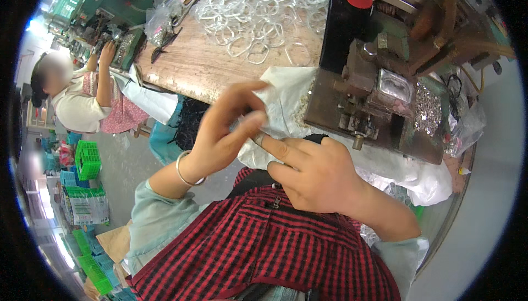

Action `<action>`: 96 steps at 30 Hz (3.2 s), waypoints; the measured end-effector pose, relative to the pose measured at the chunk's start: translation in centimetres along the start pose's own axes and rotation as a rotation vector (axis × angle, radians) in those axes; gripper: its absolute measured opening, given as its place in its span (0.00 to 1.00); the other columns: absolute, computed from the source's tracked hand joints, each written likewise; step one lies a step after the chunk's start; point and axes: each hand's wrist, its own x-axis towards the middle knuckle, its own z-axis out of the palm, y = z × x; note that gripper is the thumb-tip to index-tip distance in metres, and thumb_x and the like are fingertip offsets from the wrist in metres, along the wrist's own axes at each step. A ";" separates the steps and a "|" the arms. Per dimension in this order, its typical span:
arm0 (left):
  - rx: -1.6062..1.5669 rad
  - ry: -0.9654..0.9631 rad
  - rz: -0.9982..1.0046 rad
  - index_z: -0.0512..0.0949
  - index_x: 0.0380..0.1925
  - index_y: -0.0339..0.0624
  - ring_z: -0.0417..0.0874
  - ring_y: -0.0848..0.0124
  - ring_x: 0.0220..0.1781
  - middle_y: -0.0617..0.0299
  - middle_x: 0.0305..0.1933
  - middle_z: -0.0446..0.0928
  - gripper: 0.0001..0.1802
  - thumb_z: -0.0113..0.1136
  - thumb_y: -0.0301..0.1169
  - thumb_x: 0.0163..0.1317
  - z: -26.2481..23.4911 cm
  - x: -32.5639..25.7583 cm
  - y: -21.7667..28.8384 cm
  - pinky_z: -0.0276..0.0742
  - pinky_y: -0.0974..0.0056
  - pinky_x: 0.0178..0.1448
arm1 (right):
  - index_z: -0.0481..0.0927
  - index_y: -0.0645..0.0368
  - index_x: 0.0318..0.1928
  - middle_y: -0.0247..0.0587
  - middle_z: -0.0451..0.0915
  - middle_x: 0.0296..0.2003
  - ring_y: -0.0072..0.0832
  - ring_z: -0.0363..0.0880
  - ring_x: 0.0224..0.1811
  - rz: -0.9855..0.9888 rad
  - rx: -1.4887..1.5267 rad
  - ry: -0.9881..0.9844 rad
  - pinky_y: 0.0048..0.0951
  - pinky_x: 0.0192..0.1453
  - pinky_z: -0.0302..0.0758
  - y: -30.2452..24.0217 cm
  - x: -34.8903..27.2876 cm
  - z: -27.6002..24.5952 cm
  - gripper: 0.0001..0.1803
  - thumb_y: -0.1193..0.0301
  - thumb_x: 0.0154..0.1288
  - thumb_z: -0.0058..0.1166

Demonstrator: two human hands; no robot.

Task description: The person repeatedly picks up clear plastic eyeglass frames and small metal components, places them into a press machine, and removes the assembled units. The person handles the frames and components by hand and places finished items into a green basket.

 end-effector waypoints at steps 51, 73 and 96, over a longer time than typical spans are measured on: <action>0.521 0.846 0.300 0.84 0.39 0.37 0.83 0.62 0.43 0.58 0.41 0.85 0.07 0.60 0.28 0.68 -20.2 12.3 -16.5 0.77 0.61 0.52 | 0.83 0.70 0.45 0.50 0.84 0.47 0.36 0.82 0.51 0.856 1.092 0.155 0.34 0.62 0.72 2.2 -2.5 6.1 0.17 0.73 0.56 0.60; 0.470 -0.302 0.979 0.87 0.45 0.49 0.74 0.62 0.45 0.70 0.53 0.84 0.18 0.68 0.27 0.51 10.0 9.2 3.2 0.73 0.45 0.70 | 0.83 0.60 0.39 0.46 0.82 0.41 0.47 0.78 0.48 1.153 -0.736 0.515 0.46 0.53 0.75 9.7 -16.1 -3.8 0.11 0.71 0.55 0.65; 0.371 -0.262 0.869 0.85 0.47 0.49 0.75 0.59 0.57 0.63 0.56 0.84 0.18 0.68 0.29 0.55 10.4 7.2 0.6 0.72 0.46 0.70 | 0.85 0.56 0.37 0.48 0.79 0.41 0.51 0.76 0.49 1.161 -0.660 0.433 0.46 0.55 0.74 8.9 -17.7 -4.4 0.09 0.72 0.54 0.66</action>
